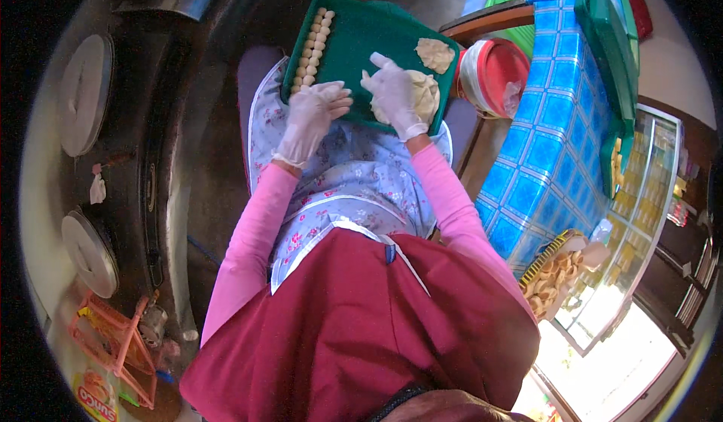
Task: The person takes portions of dough from a tray, shapes them into small balls by hand, and arranges the dough balls on the tray.
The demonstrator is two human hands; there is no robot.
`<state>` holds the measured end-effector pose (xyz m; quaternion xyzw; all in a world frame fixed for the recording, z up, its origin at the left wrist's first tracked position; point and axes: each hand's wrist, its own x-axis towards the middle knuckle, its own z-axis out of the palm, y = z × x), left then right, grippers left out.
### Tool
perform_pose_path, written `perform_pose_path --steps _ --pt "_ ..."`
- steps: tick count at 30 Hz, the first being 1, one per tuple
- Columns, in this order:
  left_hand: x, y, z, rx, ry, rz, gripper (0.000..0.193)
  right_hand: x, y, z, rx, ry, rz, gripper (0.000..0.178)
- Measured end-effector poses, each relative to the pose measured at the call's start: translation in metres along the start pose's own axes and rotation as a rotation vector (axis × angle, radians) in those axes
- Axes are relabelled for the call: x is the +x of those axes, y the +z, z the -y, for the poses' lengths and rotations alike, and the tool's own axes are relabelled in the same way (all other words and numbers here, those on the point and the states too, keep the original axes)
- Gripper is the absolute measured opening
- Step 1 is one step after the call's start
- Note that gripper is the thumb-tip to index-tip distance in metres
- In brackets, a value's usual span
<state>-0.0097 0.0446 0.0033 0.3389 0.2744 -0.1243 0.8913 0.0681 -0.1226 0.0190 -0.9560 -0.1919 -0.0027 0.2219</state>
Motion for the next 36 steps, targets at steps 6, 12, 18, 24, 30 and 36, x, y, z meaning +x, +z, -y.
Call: perform_pose_path --steps 6,12,18,24,30,36 --pt "0.036 0.040 0.031 -0.221 0.014 0.112 0.022 -0.015 -0.016 -0.017 0.726 0.129 0.026 0.021" --pt "0.035 0.062 0.028 -0.273 -0.020 0.117 0.027 0.015 -0.050 -0.105 0.216 0.293 -0.094 0.016" --pt "0.040 0.068 0.023 -0.342 -0.025 0.240 0.029 0.040 -0.034 -0.143 -0.663 -0.161 -0.109 0.011" --pt "0.040 0.067 0.016 -0.178 0.070 0.240 0.027 0.057 -0.035 -0.129 -0.651 -0.179 -0.024 0.011" --pt "0.040 0.071 0.016 -0.097 0.058 0.053 0.020 0.025 -0.054 -0.102 0.588 0.309 -0.042 0.016" --pt "0.037 0.088 0.023 -0.034 0.018 0.063 0.015 -0.014 -0.052 -0.060 1.426 0.490 0.193 0.013"
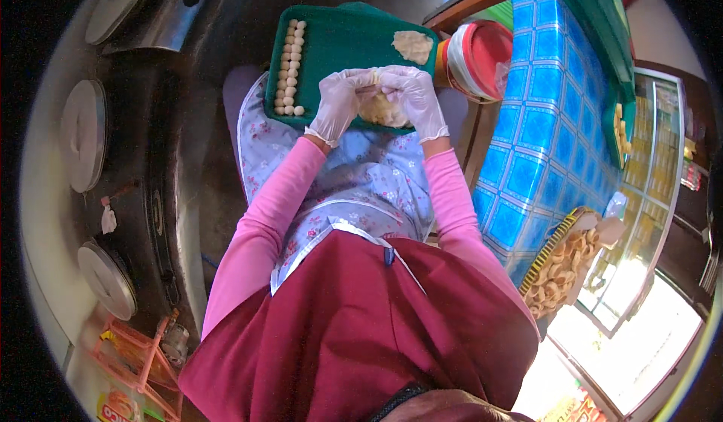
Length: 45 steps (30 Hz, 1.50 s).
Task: The person takes portions of dough from a tray, shapes them into small balls by hand, and arranges the dough balls on the tray.
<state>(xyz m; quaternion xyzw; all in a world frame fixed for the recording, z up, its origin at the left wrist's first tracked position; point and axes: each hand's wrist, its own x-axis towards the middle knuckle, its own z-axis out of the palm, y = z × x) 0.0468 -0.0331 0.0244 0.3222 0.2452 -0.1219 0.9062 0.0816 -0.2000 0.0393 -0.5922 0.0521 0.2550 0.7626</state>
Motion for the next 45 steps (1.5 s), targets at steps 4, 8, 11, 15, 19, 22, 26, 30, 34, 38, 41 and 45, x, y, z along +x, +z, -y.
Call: perform_pose_path --steps 4,8,11,15,19,22,26,30,34,38,41,45 --pt "-0.003 0.000 0.001 0.159 0.036 0.117 0.020 -0.012 0.009 -0.002 -0.199 -0.155 -0.111 0.010" --pt "0.002 -0.002 0.010 0.180 0.010 0.139 0.023 -0.019 0.015 0.005 -0.447 -0.247 -0.191 0.008" --pt "-0.002 -0.009 0.014 0.111 0.028 0.067 0.026 -0.035 0.006 0.000 -0.521 -0.214 -0.222 0.009" --pt "-0.010 -0.013 0.016 0.094 0.096 -0.014 0.030 -0.054 -0.008 -0.039 -1.357 -0.317 -0.215 0.018" --pt "-0.007 -0.024 0.014 0.013 -0.036 0.132 0.031 -0.054 0.000 -0.050 -1.431 -0.446 -0.234 0.015" --pt "-0.009 -0.020 0.015 -0.086 -0.058 0.092 0.029 -0.058 0.001 -0.033 -0.848 -0.217 -0.178 0.012" --pt "-0.013 -0.020 0.015 0.010 0.004 0.113 0.026 -0.076 0.014 0.008 0.163 -0.002 -0.005 0.005" --pt "-0.016 -0.016 0.016 0.096 0.006 0.101 0.027 -0.095 0.011 0.028 0.369 -0.112 0.101 0.007" --pt "-0.020 -0.014 0.013 0.168 -0.007 0.070 0.025 -0.098 0.020 0.053 0.370 -0.350 0.104 0.012" --pt "-0.009 -0.021 0.012 0.177 0.065 0.024 0.027 -0.092 0.024 0.107 0.266 -0.700 0.245 0.010" --pt "-0.005 -0.029 0.013 0.105 0.090 -0.002 0.029 -0.081 0.034 0.115 0.342 -0.616 0.183 0.008" --pt "0.002 -0.030 0.007 0.021 0.136 -0.050 0.030 -0.036 0.010 0.057 -0.147 -0.344 -0.088 0.009"
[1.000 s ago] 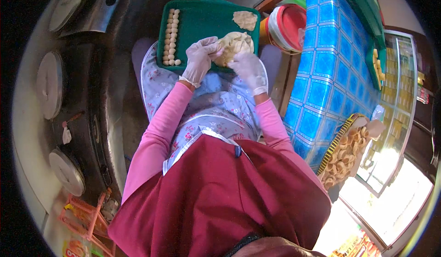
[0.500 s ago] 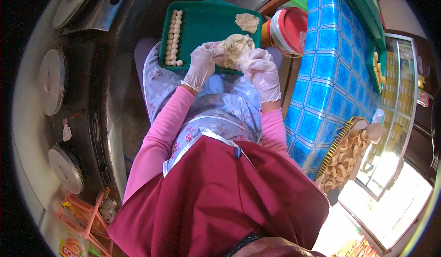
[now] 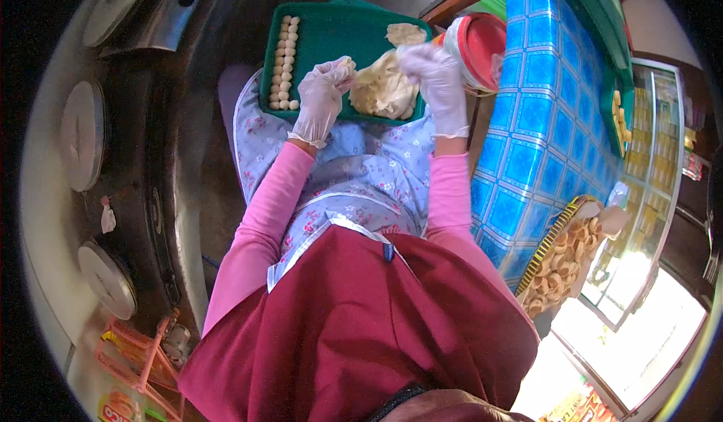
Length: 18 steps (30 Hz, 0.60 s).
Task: The person takes portions of dough from a tray, shapes them into small balls by hand, and arranges the dough balls on the tray.
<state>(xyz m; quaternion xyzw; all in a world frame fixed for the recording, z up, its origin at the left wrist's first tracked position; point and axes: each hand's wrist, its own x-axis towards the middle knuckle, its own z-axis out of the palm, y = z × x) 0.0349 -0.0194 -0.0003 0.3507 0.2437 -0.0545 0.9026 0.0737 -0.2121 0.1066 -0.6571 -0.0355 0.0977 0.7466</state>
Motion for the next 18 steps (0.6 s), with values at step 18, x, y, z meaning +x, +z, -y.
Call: perform_pose_path --steps 18 --pt "0.030 0.030 0.068 0.258 -0.081 0.174 0.019 -0.033 -0.014 -0.017 0.472 0.108 -0.161 0.015"
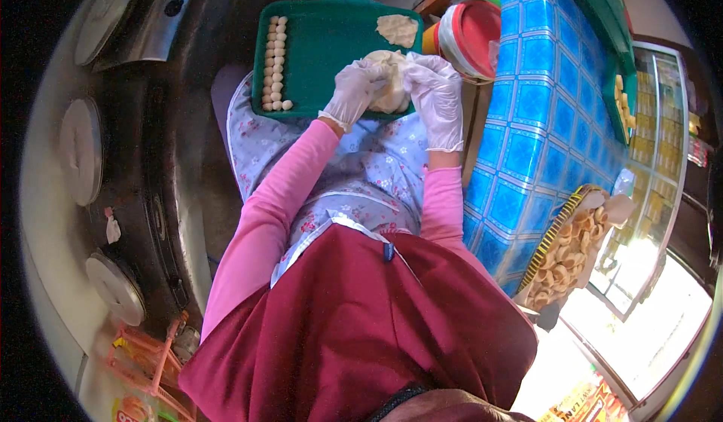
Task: The person takes portions of dough from a tray, shapes them into small balls by hand, and arranges the dough balls on the tray.
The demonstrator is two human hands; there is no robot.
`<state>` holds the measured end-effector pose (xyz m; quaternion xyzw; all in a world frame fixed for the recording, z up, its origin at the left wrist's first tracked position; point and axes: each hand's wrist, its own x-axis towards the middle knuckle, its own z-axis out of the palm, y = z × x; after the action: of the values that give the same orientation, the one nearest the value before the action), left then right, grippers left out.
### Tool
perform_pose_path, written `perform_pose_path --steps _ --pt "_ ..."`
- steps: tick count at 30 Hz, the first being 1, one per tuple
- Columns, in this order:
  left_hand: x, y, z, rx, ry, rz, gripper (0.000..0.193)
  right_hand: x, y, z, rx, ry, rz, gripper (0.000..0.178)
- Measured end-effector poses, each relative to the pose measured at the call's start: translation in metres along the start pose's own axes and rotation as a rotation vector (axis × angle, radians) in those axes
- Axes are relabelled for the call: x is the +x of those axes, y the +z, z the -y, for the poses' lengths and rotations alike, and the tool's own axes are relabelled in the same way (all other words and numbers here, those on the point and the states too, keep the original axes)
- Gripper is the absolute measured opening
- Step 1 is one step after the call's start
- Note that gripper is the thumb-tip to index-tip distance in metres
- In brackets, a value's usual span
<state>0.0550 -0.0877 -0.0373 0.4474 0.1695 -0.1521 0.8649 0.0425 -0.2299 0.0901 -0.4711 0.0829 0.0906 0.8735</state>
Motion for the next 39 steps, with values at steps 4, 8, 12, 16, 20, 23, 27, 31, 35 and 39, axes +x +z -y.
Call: perform_pose_path --steps 4,8,12,16,20,23,27,31,35,39 --pt "-0.017 0.002 -0.018 -0.204 -0.056 -0.012 0.024 0.009 -0.004 -0.007 -0.257 -0.014 -0.060 0.019" --pt "-0.038 0.008 -0.040 -0.190 -0.078 -0.018 0.022 0.011 -0.024 -0.029 -0.239 0.114 0.028 0.019" --pt "-0.044 -0.004 -0.049 -0.144 -0.012 0.120 0.023 0.013 -0.013 -0.044 -0.475 0.070 -0.011 0.017" --pt "-0.051 -0.005 -0.057 -0.119 -0.040 0.136 0.024 0.009 0.002 -0.045 -0.402 0.048 -0.009 0.016" --pt "-0.055 -0.004 -0.058 -0.149 -0.009 0.100 0.024 0.007 0.004 -0.043 -0.465 0.079 -0.003 0.016" --pt "-0.055 -0.001 -0.061 -0.198 0.005 0.068 0.021 0.011 -0.003 -0.050 -0.494 -0.014 -0.025 0.017" --pt "-0.048 -0.017 -0.053 -0.127 -0.038 0.011 0.019 0.009 -0.003 -0.051 -0.514 0.038 0.023 0.015" --pt "-0.057 -0.020 -0.051 0.457 0.388 0.087 0.013 0.004 0.009 -0.052 -0.585 -0.056 -0.063 0.011" --pt "-0.040 -0.027 -0.032 0.135 0.289 0.092 0.015 0.008 0.000 -0.057 -0.865 -0.371 0.043 0.010" --pt "-0.046 -0.012 -0.030 -0.248 -0.015 -0.114 0.031 0.005 0.004 -0.065 -0.797 -0.214 -0.084 0.011"
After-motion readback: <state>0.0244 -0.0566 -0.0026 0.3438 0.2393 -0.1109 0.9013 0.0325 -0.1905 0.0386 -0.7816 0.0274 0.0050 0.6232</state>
